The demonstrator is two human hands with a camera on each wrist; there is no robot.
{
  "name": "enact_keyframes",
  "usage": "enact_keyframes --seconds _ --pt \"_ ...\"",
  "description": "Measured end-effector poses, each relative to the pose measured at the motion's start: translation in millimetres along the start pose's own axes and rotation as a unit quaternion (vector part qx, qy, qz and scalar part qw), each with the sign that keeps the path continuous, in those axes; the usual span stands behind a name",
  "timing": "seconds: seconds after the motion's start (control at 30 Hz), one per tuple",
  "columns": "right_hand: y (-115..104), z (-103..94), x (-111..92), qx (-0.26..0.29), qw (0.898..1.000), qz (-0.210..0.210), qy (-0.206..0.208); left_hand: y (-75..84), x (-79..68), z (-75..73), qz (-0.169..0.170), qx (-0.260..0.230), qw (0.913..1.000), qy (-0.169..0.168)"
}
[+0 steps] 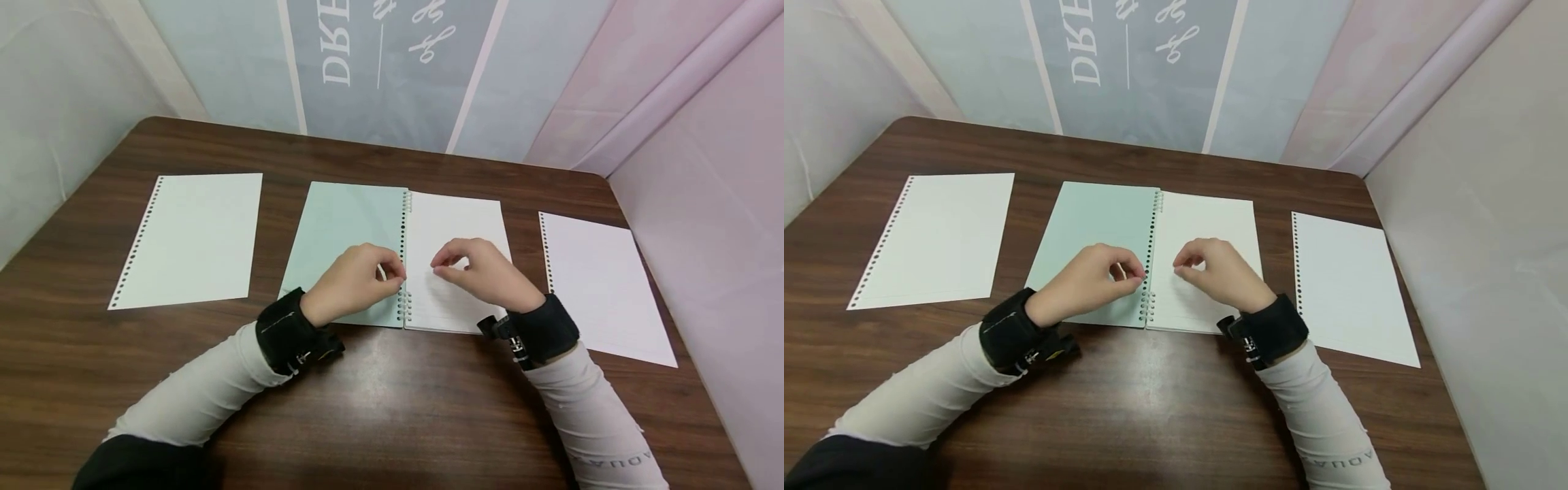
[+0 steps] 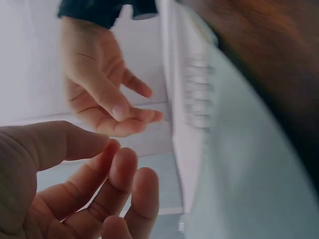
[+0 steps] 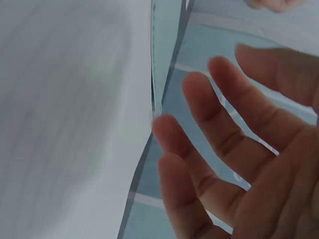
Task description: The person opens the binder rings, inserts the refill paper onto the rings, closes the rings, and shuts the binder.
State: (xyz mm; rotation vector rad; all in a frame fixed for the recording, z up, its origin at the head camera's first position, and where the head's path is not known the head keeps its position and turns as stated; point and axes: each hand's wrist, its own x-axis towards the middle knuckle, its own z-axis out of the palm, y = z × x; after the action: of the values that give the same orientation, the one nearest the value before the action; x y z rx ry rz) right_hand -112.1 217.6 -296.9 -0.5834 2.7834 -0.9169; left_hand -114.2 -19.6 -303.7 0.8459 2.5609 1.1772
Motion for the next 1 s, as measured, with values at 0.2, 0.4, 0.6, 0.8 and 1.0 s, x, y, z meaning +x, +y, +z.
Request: enact_keyframes --seconds 0.2,0.4,0.6,0.8,1.0 --pt "-4 19.0 6 -0.025 0.997 -0.029 -0.068 -7.9 6.1 12.2 -0.031 0.038 0.9984 -0.027" --pt "-11 26.5 12 -0.05 0.995 -0.037 -0.082 -11.0 11.4 16.2 -0.032 0.06 0.9975 -0.019" --pt "-13 28.5 14 -0.065 0.994 -0.047 -0.078 -11.0 14.5 16.1 -0.024 0.074 0.9965 -0.03" --pt "-14 31.2 16 -0.064 0.994 -0.048 -0.077 -10.4 19.1 15.7 -0.031 0.066 0.9961 -0.049" --pt "-14 32.1 18 -0.072 0.993 -0.054 -0.077 -11.0 20.7 15.6 -0.04 0.07 0.9953 -0.052"
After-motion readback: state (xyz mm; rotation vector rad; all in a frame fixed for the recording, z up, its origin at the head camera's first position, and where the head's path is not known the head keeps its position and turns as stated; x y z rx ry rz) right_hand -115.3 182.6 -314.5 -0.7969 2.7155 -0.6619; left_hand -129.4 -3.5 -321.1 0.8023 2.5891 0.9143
